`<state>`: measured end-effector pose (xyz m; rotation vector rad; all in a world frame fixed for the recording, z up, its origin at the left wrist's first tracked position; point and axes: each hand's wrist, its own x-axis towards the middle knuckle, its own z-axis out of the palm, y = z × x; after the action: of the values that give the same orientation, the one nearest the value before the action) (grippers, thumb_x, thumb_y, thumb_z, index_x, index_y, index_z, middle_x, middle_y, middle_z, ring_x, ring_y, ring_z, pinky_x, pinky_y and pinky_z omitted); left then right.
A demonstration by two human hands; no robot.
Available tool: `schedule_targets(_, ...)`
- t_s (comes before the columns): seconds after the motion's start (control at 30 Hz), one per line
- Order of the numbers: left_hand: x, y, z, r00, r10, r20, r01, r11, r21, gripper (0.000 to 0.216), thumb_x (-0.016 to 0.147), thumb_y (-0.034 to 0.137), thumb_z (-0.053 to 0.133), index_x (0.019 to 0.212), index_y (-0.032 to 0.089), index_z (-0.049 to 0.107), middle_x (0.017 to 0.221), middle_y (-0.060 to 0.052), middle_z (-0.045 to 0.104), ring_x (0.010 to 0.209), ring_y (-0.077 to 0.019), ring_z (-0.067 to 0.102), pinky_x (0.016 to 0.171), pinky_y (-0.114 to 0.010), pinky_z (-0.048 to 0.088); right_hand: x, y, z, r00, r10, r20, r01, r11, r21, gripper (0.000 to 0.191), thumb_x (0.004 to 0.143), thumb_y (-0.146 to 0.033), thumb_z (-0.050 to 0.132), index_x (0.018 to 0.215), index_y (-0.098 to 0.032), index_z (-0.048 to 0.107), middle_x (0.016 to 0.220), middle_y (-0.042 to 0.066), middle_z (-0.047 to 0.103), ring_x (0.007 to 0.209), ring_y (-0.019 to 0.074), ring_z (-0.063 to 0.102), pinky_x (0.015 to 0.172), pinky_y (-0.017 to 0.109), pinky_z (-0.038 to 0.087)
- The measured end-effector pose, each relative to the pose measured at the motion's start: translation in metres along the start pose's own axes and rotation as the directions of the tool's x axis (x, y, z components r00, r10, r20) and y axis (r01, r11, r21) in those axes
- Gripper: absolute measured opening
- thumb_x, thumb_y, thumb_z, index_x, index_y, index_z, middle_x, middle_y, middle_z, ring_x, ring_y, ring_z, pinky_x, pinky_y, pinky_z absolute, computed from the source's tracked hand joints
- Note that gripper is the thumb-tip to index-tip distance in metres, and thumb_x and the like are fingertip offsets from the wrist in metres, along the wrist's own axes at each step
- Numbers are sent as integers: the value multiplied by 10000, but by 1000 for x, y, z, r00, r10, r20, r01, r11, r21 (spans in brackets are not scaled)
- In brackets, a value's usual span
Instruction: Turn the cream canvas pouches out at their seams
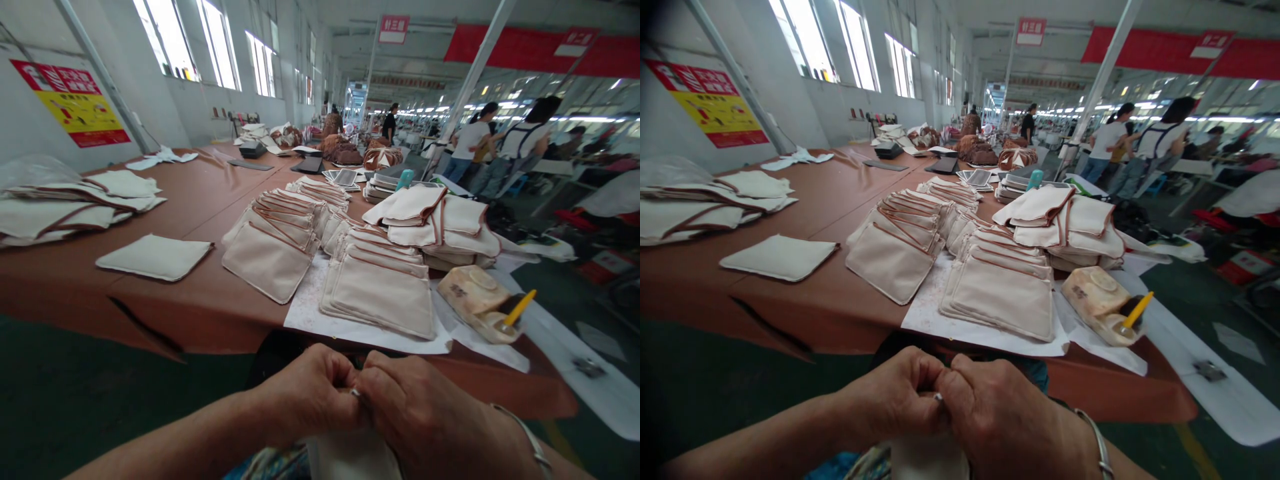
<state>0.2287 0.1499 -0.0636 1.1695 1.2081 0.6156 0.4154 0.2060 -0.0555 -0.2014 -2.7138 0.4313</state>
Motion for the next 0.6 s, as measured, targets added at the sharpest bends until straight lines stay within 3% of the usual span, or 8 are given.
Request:
schedule_targets(0.1, -1, 2, 4, 999, 49, 15, -50, 996, 80, 141, 691, 251, 572, 675, 112, 585, 638, 26, 416, 597, -82, 339, 500, -206, 257, 0, -2, 3, 986, 167, -4, -164, 975, 147, 141, 883, -78, 435, 880, -144, 560, 813, 71, 598, 694, 181, 497, 577, 297, 310)
schedule_targets(0.17, -3, 3, 6, 998, 62, 10, -62, 993, 100, 144, 706, 251, 548, 703, 117, 601, 650, 22, 440, 608, -90, 365, 499, -200, 266, 1, -1, 9, 926, 376, 33, -356, 840, 409, 91, 897, -139, 466, 840, -167, 532, 796, 30, 581, 704, 157, 501, 617, 268, 351)
schedule_targets(0.23, -4, 3, 7, 1000, 27, -11, -26, 994, 102, 145, 698, 251, 554, 712, 120, 615, 651, 18, 467, 604, -95, 386, 492, -197, 276, 4, 3, 16, 850, 509, 136, -461, 594, 660, 104, 888, -221, 510, 798, -168, 514, 731, -9, 531, 655, 128, 457, 599, 239, 348)
schedule_targets(0.3, -5, 4, 5, 1000, -24, -18, 26, 996, 81, 140, 675, 258, 603, 705, 122, 617, 650, 14, 495, 590, -97, 402, 486, -197, 285, 6, 7, 21, 792, 553, 258, -483, 309, 819, 170, 850, -295, 560, 760, -160, 509, 662, -33, 470, 594, 106, 383, 545, 221, 303)
schedule_targets(0.37, -6, 4, 2, 999, -51, 8, 51, 998, 24, 178, 650, 284, 668, 704, 123, 615, 657, 7, 522, 579, -99, 421, 492, -198, 307, 7, 10, 23, 759, 537, 367, -466, 54, 883, 209, 791, -321, 622, 736, -151, 514, 614, -47, 436, 550, 88, 327, 509, 211, 254)
schedule_targets(0.43, -7, 4, -1, 997, -53, 58, 57, 997, -60, 243, 627, 322, 718, 721, 119, 623, 678, -4, 548, 581, -104, 447, 520, -206, 350, 7, 12, 21, 749, 511, 421, -433, -103, 895, 220, 743, -304, 674, 731, -141, 527, 595, -51, 441, 528, 75, 309, 496, 205, 228)
schedule_targets(0.5, -7, 5, -4, 993, -63, 95, 74, 990, -118, 293, 604, 347, 741, 743, 112, 635, 684, -11, 556, 572, -103, 450, 531, -215, 363, 5, 13, 17, 757, 491, 431, -409, -157, 899, 227, 738, -299, 699, 756, -129, 549, 602, -47, 457, 523, 69, 315, 494, 201, 223)
schedule_targets(0.6, -7, 6, -6, 995, -76, 59, 83, 988, -128, 319, 578, 355, 748, 743, 110, 626, 646, -1, 528, 542, -89, 404, 498, -213, 307, 1, 15, 11, 795, 464, 390, -397, -86, 914, 244, 796, -341, 671, 827, -110, 594, 660, -18, 510, 561, 81, 373, 526, 204, 264)
